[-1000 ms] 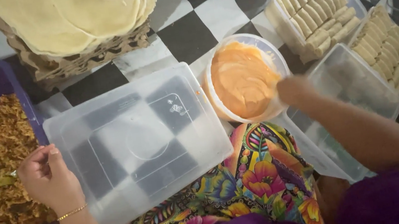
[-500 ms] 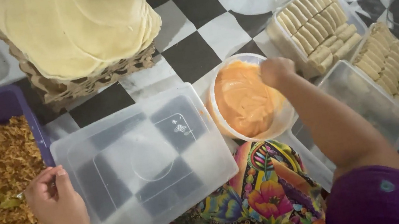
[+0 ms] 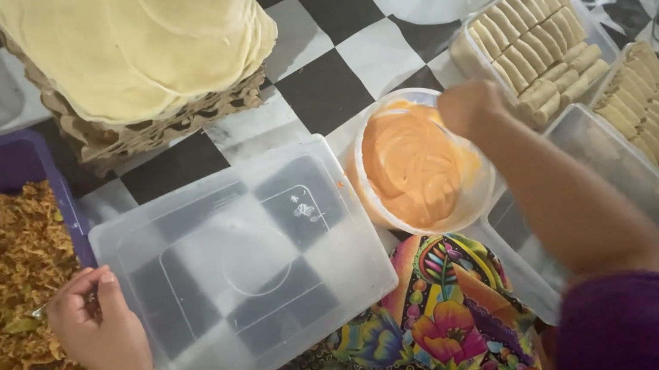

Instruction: Opening a condiment packet, adding it to a bowl, and stirring the sauce mixture by hand.

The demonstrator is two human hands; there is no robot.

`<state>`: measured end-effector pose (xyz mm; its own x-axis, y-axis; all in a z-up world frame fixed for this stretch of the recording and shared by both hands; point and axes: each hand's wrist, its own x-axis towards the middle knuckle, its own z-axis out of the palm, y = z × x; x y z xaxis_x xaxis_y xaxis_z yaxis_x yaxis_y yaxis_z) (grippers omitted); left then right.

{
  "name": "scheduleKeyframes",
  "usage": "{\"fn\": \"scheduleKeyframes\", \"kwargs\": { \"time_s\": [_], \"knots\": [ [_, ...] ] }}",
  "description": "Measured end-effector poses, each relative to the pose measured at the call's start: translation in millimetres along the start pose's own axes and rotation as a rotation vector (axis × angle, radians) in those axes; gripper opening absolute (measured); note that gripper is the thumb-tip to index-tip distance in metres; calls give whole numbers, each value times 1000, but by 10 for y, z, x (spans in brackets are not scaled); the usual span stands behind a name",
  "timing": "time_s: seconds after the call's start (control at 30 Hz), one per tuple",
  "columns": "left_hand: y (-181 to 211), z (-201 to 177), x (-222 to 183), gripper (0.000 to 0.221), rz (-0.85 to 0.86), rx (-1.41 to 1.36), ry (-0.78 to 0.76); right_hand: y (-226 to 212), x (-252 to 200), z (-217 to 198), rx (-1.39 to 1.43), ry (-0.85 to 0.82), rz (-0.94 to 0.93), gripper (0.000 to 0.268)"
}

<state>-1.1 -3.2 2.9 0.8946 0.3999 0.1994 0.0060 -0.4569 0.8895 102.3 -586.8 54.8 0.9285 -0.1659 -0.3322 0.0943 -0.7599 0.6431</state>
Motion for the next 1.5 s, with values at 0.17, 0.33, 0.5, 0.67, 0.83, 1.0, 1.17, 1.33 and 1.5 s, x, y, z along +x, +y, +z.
{"fn": "scheduleKeyframes", "kwargs": {
  "time_s": [0.17, 0.33, 0.5, 0.67, 0.83, 1.0, 1.17, 1.33, 1.5],
  "knots": [
    [-4, 8, 16, 5, -58, -27, -8, -686, -89, -33, 341, 187, -460, 47],
    [11, -6, 23, 3, -12, -14, -15, -370, -434, 722, 209, -160, -571, 41],
    [31, 5, 18, 4, -33, -67, -7, 64, -957, -81, 34, -84, -199, 27],
    [-49, 34, 9, 6, 4, -13, 24, -354, -1510, -332, 745, -84, 425, 42],
    [115, 25, -52, 18, 79, -37, 124, -954, -1368, 362, 866, 194, 394, 24],
    [388, -185, -318, 26, 165, 93, 138, -989, -1103, 496, 789, 257, 277, 38],
    [548, -743, -723, 20, 205, 361, -2, -708, -1218, 472, 865, 206, 530, 32],
    [-366, -1436, -1225, 28, 477, 553, 2, -1113, -846, 927, 854, 24, 264, 36],
    [-834, -1407, -1291, 35, 550, 550, 49, -855, -918, 727, 937, -64, 537, 33]
  ]
}}
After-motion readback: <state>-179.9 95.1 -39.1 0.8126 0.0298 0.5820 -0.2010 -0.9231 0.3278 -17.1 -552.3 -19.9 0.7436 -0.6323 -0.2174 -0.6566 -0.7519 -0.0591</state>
